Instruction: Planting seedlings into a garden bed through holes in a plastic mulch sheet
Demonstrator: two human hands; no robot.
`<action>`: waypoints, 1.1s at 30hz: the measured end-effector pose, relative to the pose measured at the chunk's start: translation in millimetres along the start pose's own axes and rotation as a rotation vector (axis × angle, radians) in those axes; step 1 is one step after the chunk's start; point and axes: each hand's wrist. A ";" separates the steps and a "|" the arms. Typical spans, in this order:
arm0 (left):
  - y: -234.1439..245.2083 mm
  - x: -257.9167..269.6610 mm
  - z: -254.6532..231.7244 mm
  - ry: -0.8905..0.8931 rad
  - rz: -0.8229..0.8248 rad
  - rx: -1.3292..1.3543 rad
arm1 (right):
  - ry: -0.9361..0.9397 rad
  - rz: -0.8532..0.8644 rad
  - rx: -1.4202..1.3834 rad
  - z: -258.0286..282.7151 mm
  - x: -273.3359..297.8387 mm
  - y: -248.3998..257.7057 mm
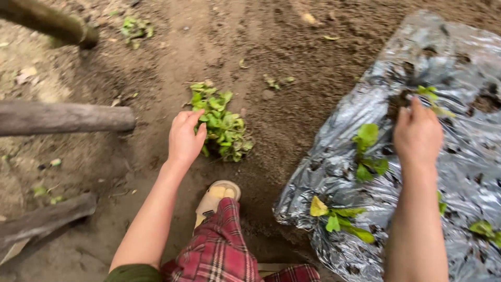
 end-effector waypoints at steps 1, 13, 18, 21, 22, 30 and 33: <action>2.5 -1.9 7.1 0.070 0.017 0.034 | 0.015 -0.006 -0.019 5.8 9.2 10.3; -20.6 -92.5 37.3 0.199 0.037 -0.134 | -0.286 0.095 -0.622 11.8 122.1 104.8; -24.3 -104.7 41.6 0.245 0.206 -0.198 | -0.396 0.058 -0.476 -85.2 177.3 61.4; 0.4 -93.7 23.4 0.330 0.282 -0.103 | -0.391 0.083 -0.456 -82.4 184.0 65.7; 10.5 -88.5 18.3 0.308 0.258 -0.035 | -0.390 0.078 -0.453 -74.3 183.4 70.5; 66.9 -62.3 6.5 0.488 0.316 0.596 | -0.287 0.036 -0.636 27.3 143.2 111.4; 90.5 -58.9 -9.2 0.556 0.466 0.850 | -0.333 0.036 -0.782 11.1 150.1 93.6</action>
Point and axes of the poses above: each hand's wrist, its own x-axis away from the middle knuckle, its own y-axis out of the back of the hand, z = x × y, and after that the axes turned 10 degrees about -x, right-handed
